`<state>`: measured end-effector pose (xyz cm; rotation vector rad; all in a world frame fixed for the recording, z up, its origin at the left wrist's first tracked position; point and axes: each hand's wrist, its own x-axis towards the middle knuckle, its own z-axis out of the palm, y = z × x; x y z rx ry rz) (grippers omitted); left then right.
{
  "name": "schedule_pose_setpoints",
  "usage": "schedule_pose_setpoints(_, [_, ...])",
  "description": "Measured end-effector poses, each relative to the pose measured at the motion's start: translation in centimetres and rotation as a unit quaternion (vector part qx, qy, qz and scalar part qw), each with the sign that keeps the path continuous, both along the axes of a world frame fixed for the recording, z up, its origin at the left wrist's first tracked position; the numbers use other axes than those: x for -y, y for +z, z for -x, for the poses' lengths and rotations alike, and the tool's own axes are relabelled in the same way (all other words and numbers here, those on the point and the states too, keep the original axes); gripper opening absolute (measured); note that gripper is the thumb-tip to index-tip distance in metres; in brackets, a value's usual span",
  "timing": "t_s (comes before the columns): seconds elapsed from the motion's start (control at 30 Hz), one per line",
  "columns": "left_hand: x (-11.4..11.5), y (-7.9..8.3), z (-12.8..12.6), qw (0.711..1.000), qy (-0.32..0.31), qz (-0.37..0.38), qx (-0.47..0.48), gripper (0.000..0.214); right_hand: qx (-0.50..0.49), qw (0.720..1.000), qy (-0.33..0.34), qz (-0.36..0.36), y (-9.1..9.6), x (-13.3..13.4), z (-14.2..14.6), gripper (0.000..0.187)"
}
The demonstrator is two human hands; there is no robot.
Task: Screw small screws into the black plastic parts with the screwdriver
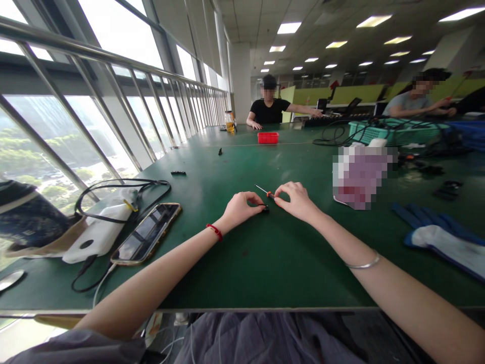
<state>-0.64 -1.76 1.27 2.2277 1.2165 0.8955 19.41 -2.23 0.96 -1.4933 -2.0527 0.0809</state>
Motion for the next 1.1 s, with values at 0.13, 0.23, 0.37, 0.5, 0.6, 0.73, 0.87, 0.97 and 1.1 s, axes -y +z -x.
schedule_pose_setpoints(0.13, [-0.1, -0.4, 0.1, 1.000, -0.011, 0.021, 0.002, 0.021, 0.061, 0.998, -0.013, 0.012, -0.1, 0.0, -0.6, 0.028])
schedule_pose_setpoints(0.23, [-0.1, -0.4, 0.0, 0.999, -0.017, 0.030, 0.003, 0.020, 0.091, 0.995, -0.028, 0.038, -0.3, -0.1, -0.8, 0.038])
schedule_pose_setpoints(0.37, [0.0, -0.2, -0.1, 0.999, -0.027, 0.036, 0.000, 0.017, 0.089, 0.993, -0.023, 0.077, -0.3, -0.1, -0.7, 0.034])
schedule_pose_setpoints(0.5, [-0.1, -0.4, -0.1, 0.998, -0.035, 0.046, 0.011, 0.016, 0.077, 0.993, -0.027, 0.089, 0.1, 0.0, -0.6, 0.017])
schedule_pose_setpoints(0.6, [-0.3, -0.6, 0.0, 0.997, -0.043, 0.056, 0.024, 0.016, 0.022, 0.997, -0.048, 0.057, 0.9, 0.4, -0.5, 0.017])
schedule_pose_setpoints(0.73, [-0.5, -0.8, 0.0, 0.996, -0.046, 0.071, 0.037, 0.015, -0.154, 0.987, -0.046, -0.025, 2.4, 1.1, -0.6, 0.020])
schedule_pose_setpoints(0.87, [-0.7, -0.7, 0.0, 0.993, -0.059, 0.089, 0.041, 0.014, -0.333, 0.938, 0.009, -0.095, 3.8, 1.8, -0.8, 0.024])
schedule_pose_setpoints(0.97, [-0.8, -0.6, 0.0, 0.993, -0.062, 0.097, 0.037, 0.013, -0.360, 0.920, 0.000, -0.154, 4.6, 2.6, -1.0, 0.021])
schedule_pose_setpoints(1.1, [-0.8, -0.7, 0.0, 0.993, -0.060, 0.099, 0.036, 0.012, -0.289, 0.932, 0.000, -0.217, 5.3, 3.5, -1.2, 0.010])
